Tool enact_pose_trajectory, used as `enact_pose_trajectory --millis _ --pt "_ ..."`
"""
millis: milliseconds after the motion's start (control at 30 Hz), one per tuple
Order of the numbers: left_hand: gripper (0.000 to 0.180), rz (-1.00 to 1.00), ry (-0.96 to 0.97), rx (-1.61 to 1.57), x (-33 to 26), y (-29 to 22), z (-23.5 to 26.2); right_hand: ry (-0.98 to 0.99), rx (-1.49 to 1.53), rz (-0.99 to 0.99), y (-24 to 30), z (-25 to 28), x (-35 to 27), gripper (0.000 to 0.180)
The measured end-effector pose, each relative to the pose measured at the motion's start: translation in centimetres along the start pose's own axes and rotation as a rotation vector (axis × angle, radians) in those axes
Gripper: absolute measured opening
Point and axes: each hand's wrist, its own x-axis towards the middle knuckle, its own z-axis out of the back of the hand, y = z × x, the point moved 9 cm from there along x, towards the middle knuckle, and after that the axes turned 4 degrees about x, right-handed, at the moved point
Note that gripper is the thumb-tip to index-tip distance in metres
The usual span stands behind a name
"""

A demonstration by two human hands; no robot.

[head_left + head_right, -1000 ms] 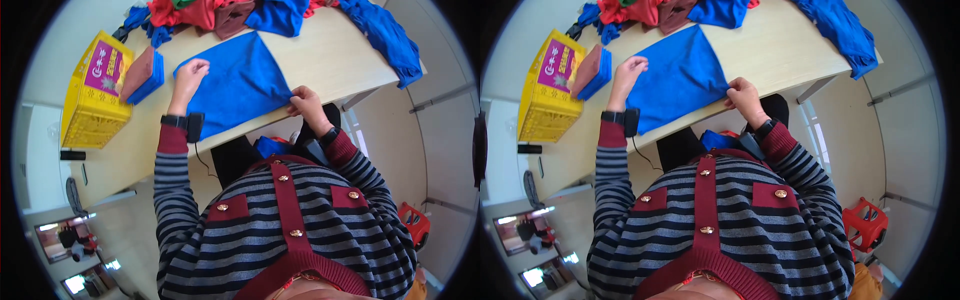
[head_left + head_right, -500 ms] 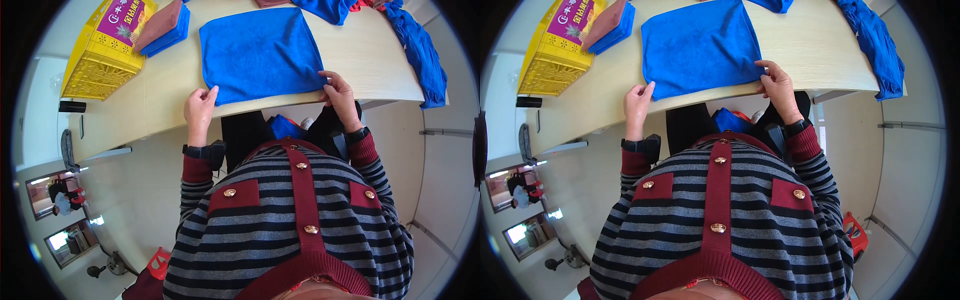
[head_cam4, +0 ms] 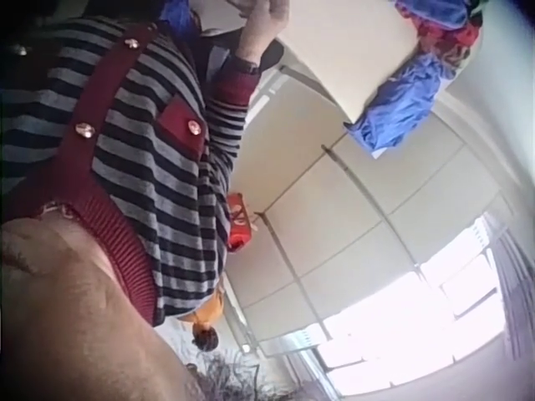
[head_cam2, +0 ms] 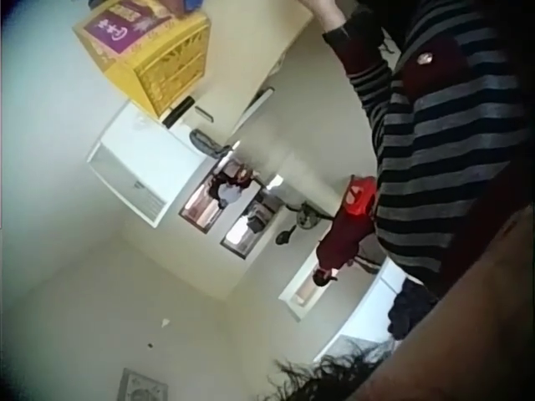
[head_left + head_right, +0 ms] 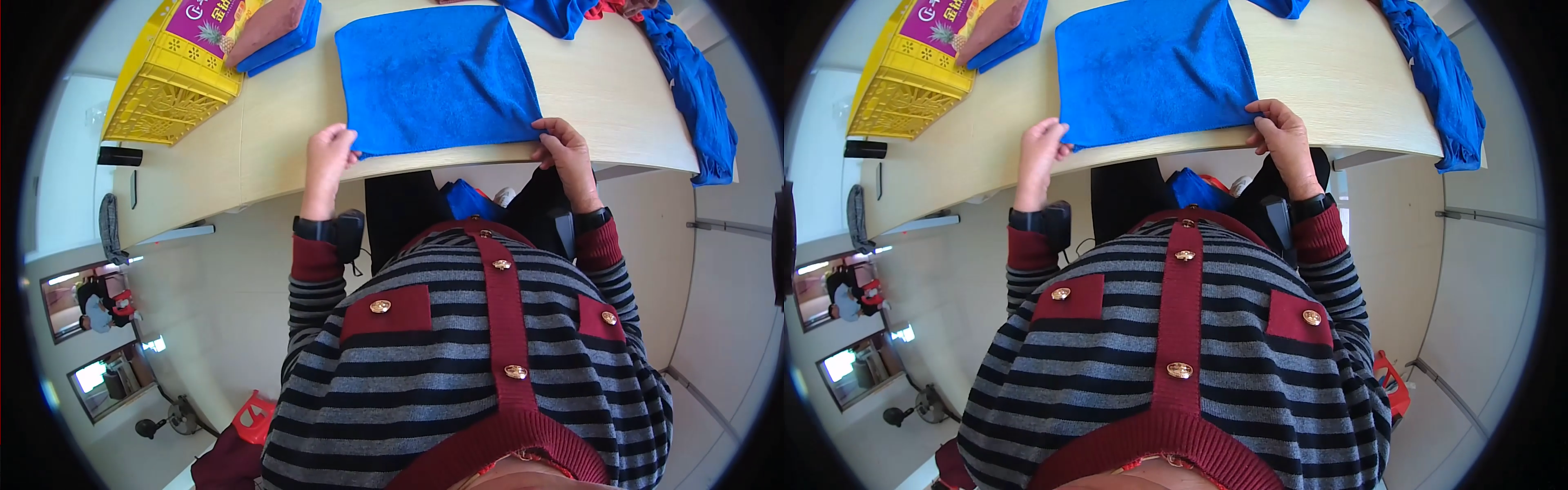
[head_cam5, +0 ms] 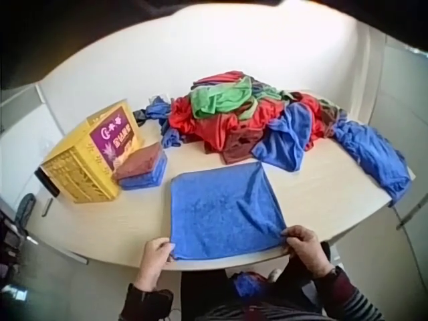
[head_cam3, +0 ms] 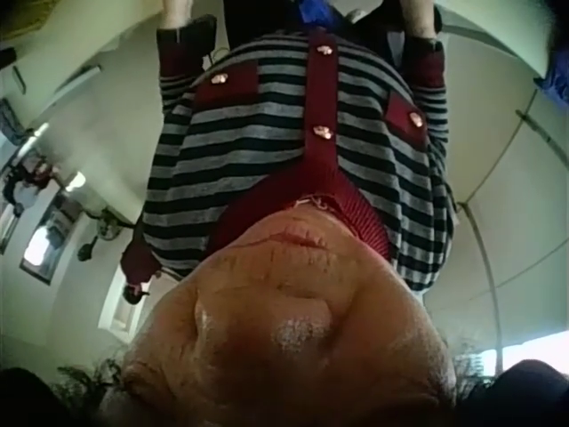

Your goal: The person folds a blue cloth by hand, places it on a stack, and then picks up a brown cloth from a pile. They unfold the brown cloth, fold it into a rectangle, and set it aside before picking up and folding another blue cloth.

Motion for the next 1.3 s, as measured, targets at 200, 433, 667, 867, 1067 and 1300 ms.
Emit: enact_pose_trajectory --millis 200,433,667,867,1067,1300 --pt "0.024 -0.362 -0.268 0.861 -2.3 -3.5 -0.5 0.009 -0.002 0.003 0.4 0.4 0.0 0.022" --pt "0.024 -0.21 -0.198 0.957 -2.5 -3.5 -1.2 0.005 0.014 -0.007 0.7 0.7 0.0 0.022" --pt "0.022 -0.365 -0.494 0.797 -4.9 -4.7 -1.9 -0.016 0.031 -0.015 0.5 0.9 0.2 0.022" --pt "0.024 -0.192 -0.302 0.822 -3.0 -3.9 -1.7 -0.02 0.033 -0.008 0.4 0.9 0.1 0.021" --pt "0.025 -0.211 -0.086 0.482 -0.4 -0.4 -1.1 -0.008 0.047 -0.015 0.6 0.8 0.0 0.021" --pt "0.016 -0.13 0.06 -0.097 -1.6 -0.3 -0.6 0.06 -0.008 -0.051 0.1 1.0 -1.0 0.02"
